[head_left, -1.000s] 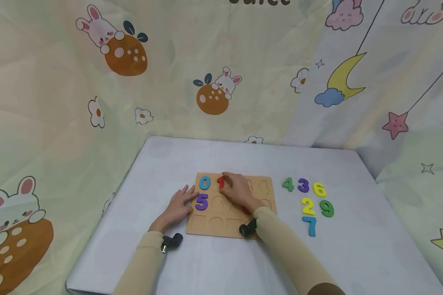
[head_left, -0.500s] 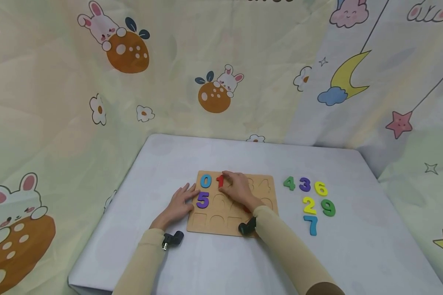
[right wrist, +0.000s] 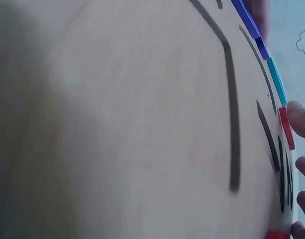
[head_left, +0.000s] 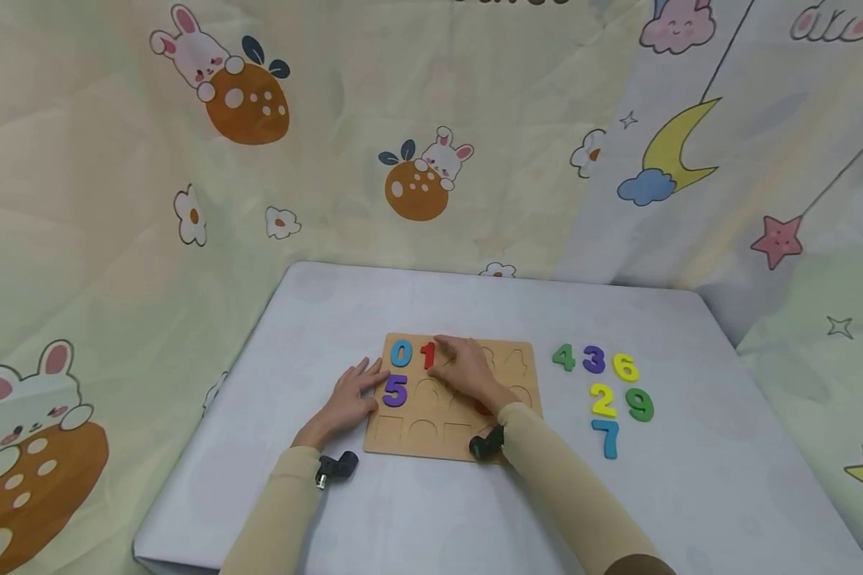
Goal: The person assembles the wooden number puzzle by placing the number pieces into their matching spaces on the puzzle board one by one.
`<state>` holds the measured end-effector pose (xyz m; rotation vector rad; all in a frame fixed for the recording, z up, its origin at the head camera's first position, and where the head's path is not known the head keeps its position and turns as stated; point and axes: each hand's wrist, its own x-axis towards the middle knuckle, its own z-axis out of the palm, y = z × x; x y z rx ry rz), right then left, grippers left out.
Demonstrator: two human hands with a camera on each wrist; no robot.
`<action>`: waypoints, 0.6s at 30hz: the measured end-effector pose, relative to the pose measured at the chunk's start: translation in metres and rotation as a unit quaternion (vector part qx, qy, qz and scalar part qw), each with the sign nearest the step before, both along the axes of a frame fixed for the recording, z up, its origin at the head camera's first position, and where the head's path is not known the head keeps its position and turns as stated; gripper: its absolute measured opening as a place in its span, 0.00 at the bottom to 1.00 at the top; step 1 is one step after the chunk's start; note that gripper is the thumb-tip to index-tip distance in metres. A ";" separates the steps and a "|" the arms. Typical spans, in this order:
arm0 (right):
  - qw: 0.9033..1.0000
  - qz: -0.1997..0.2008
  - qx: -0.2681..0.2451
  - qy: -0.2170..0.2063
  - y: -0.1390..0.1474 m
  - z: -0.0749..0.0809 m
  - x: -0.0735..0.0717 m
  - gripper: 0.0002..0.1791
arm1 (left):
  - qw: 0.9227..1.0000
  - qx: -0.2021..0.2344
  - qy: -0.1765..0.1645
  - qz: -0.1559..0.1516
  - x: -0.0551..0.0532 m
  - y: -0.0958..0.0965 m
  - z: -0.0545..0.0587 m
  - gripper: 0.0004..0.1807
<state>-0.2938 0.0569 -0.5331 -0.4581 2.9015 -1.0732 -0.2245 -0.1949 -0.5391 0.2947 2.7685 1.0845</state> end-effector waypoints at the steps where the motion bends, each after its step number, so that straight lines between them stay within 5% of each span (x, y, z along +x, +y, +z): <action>1: 1.000 -0.001 -0.008 -0.002 0.002 0.001 0.001 0.35 | 1.000 0.000 0.000 -0.001 0.000 0.000 -0.001 0.35; 18: 0.998 -0.021 -0.041 -0.030 0.068 0.018 0.011 0.31 | 1.000 -0.009 0.001 -0.007 -0.002 0.001 -0.004 0.37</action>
